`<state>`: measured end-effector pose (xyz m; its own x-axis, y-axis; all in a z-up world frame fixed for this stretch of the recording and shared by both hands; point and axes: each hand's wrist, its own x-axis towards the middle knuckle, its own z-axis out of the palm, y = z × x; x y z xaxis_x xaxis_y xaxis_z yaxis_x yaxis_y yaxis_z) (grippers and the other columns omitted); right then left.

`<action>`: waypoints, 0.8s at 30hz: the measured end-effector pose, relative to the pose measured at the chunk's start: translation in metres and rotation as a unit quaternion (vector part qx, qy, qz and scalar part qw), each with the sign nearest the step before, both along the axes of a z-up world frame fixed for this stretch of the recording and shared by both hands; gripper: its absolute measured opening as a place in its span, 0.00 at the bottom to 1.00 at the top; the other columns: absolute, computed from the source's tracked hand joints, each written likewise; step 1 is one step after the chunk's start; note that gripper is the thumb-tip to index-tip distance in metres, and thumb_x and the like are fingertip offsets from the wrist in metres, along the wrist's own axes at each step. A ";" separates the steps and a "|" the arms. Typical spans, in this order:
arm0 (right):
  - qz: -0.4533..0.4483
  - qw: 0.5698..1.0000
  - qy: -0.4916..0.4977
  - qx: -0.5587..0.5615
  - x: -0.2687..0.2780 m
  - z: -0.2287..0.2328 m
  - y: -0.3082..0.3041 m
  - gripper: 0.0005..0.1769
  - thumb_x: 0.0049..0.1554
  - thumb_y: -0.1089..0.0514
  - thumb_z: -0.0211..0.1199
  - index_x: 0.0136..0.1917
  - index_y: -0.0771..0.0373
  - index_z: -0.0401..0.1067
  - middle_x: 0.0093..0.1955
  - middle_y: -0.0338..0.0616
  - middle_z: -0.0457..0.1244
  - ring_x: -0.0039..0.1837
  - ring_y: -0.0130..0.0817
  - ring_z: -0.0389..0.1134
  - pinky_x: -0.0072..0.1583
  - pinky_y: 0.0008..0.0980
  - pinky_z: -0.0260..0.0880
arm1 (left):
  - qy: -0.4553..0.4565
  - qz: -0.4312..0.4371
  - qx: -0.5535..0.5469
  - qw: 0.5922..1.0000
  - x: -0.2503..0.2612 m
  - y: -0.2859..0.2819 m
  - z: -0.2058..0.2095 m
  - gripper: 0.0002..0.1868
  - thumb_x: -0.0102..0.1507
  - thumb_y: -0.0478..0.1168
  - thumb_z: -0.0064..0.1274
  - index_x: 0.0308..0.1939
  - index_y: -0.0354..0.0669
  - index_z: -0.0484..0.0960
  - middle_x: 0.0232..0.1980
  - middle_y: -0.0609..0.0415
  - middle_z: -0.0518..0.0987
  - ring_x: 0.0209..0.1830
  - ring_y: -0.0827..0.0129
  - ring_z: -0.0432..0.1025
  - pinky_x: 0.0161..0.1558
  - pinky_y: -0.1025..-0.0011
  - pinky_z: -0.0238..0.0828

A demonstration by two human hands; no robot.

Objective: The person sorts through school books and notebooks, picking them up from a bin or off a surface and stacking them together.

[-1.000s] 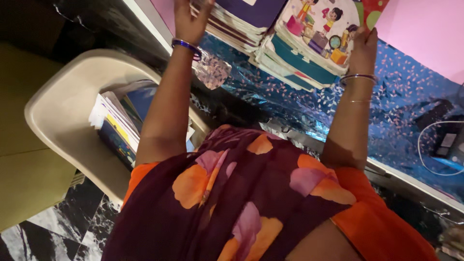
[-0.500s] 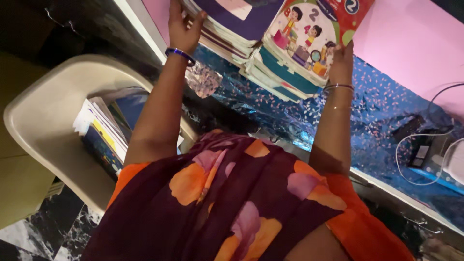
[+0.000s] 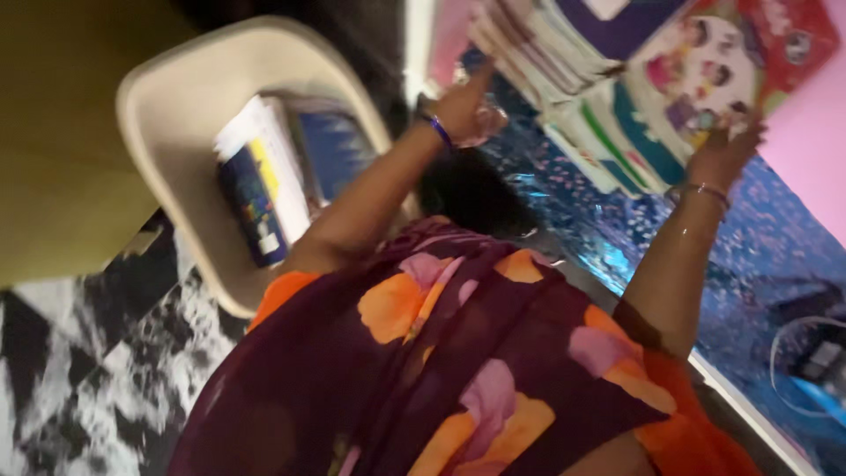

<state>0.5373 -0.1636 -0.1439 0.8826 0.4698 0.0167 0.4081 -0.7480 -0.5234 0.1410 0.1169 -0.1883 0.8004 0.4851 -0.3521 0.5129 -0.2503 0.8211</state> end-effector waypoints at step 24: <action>0.391 0.694 0.605 0.011 -0.613 -0.196 0.214 0.24 0.62 0.53 0.67 0.66 0.65 0.66 0.62 0.47 0.64 0.62 0.37 0.67 0.59 0.34 0.73 | 0.058 0.321 0.097 0.940 -0.531 -0.220 -0.171 0.27 0.64 0.52 0.61 0.60 0.38 0.79 0.59 0.40 0.80 0.60 0.48 0.73 0.61 0.57 0.69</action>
<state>-0.0760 0.0504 -0.3403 -0.2669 0.8238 -0.5002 -0.0626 -0.5327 -0.8440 -0.3899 -0.1027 -0.3598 0.2814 0.9194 -0.2748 0.6932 0.0033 0.7208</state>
